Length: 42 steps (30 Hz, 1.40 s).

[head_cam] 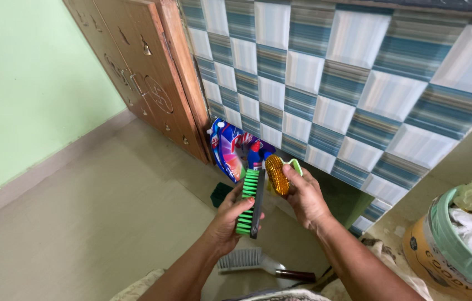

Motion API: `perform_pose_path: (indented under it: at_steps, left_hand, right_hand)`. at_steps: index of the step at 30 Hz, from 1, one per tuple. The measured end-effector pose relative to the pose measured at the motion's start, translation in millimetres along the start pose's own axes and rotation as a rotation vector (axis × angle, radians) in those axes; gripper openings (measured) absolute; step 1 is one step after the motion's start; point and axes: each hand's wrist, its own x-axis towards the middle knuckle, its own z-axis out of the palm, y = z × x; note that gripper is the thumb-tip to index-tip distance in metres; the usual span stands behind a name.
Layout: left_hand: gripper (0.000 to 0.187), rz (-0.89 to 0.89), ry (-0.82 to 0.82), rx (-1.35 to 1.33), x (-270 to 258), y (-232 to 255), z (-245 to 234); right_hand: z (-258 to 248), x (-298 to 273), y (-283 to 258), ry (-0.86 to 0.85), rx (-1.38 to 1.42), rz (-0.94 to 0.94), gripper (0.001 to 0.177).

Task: The person scrubs a tiled wall section using a green-bristled brush and a small green scrubber, then handles a plastic bottle with a yellow cap. The person repeatedly scrubs the same wall area and adjusts the bottle cap.

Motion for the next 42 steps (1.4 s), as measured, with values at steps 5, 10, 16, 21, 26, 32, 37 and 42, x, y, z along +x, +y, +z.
perform_pose_path:
  at_steps: [5,10,16,21,26,32,37,42]
  left_hand:
    - [0.054,0.076,-0.084,-0.014,6.1,-15.6,3.7]
    - [0.065,0.005,0.049,-0.101,10.5,-30.3,-3.2]
    - [0.077,-0.124,0.020,-0.336,25.4,-27.8,-23.4]
    - [0.073,-0.064,-0.079,-0.466,49.8,-20.6,-47.7]
    - [0.067,-0.076,-0.030,-0.253,65.9,-23.3,-61.0]
    - [0.054,-0.058,-0.002,-0.548,80.3,-37.0,-78.8]
    - [0.037,0.138,0.092,-0.738,92.9,-25.1,-107.6]
    - [0.040,0.229,0.004,-0.590,80.5,-11.0,-106.8]
  right_hand:
    - [-12.7,-5.9,-5.7,0.054,0.070,-0.011,0.062]
    - [-17.7,-9.6,3.1,0.093,0.038,-0.107,0.062]
    - [-14.2,-0.5,12.1,0.040,0.018,-0.112,0.063]
    - [-2.6,8.9,27.1,0.126,-0.061,-0.063,0.061]
    - [4.4,26.0,42.3,0.079,-0.328,-0.340,0.059]
    - [21.7,18.9,72.3,-0.099,-0.494,-0.382,0.058]
    - [33.8,-8.2,88.0,-0.337,-0.671,-0.090,0.061]
    - [12.6,8.9,63.7,-0.295,-0.844,0.034,0.070]
